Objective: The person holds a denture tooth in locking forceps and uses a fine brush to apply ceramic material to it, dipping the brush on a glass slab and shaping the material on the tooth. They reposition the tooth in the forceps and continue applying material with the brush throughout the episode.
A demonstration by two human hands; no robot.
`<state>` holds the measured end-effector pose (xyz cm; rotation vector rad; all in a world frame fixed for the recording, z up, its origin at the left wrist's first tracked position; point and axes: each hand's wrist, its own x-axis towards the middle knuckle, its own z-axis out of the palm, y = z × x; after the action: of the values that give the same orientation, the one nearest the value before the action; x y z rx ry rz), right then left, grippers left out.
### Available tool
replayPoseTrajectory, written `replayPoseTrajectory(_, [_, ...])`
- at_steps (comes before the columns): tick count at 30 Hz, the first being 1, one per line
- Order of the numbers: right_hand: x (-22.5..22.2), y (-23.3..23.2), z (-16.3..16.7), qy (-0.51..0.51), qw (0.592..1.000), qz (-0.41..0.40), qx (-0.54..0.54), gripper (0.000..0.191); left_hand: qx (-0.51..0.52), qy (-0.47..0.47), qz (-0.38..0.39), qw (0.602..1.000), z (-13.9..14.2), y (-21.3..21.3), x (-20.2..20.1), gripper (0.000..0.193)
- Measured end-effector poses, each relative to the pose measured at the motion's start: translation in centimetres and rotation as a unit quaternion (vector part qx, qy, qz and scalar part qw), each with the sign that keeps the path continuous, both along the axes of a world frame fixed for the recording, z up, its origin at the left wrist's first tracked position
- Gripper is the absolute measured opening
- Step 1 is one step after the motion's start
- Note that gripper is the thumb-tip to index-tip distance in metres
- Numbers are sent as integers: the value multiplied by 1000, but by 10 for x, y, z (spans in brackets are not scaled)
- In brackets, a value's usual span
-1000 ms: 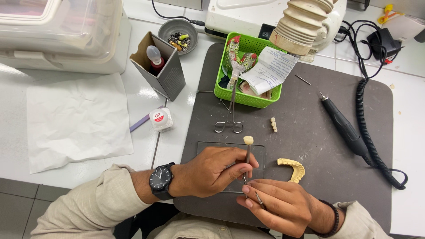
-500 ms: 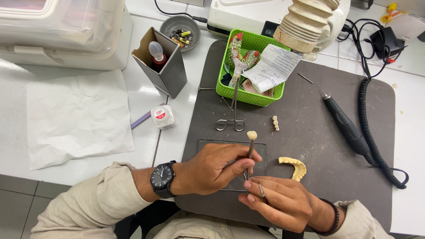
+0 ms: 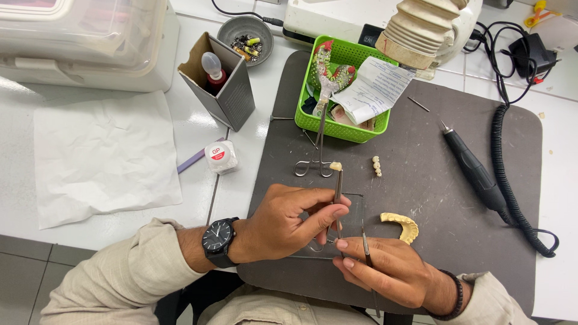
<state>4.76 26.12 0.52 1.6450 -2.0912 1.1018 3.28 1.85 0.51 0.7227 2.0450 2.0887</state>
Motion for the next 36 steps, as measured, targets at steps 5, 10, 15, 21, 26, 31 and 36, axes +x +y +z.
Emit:
replayPoseTrajectory(5, [0, -1, -5, -7, 1000, -8, -10, 44, -8, -2, 9, 1000, 1, -1, -1, 16])
replayPoseTrajectory(10, [-1, -1, -6, -8, 1000, -17, -13, 47, -11, 0, 14, 1000, 2, -1, 0, 16])
replayPoseTrajectory(15, [0, -1, -8, -13, 999, -31, -12, 48, -6, -9, 13, 1000, 0, -1, 0, 17])
replayPoseTrajectory(21, [2, -2, -11, 8, 999, -47, -10, 47, -5, -1, 4, 1000, -4, -2, -1, 20])
replayPoseTrajectory(26, [3, -1, -11, 29, 998, -51, -3, 45, -11, 11, -1, 1000, -5, -4, -2, 23])
replayPoseTrajectory(31, [3, -2, -11, 31, 998, -58, -6, 43, -38, 94, 12, 995, -3, -8, -1, 25])
replayPoseTrajectory(36, [3, -5, -8, 29, 997, -74, 1, 41, -46, 159, 11, 986, -3, -7, -2, 24])
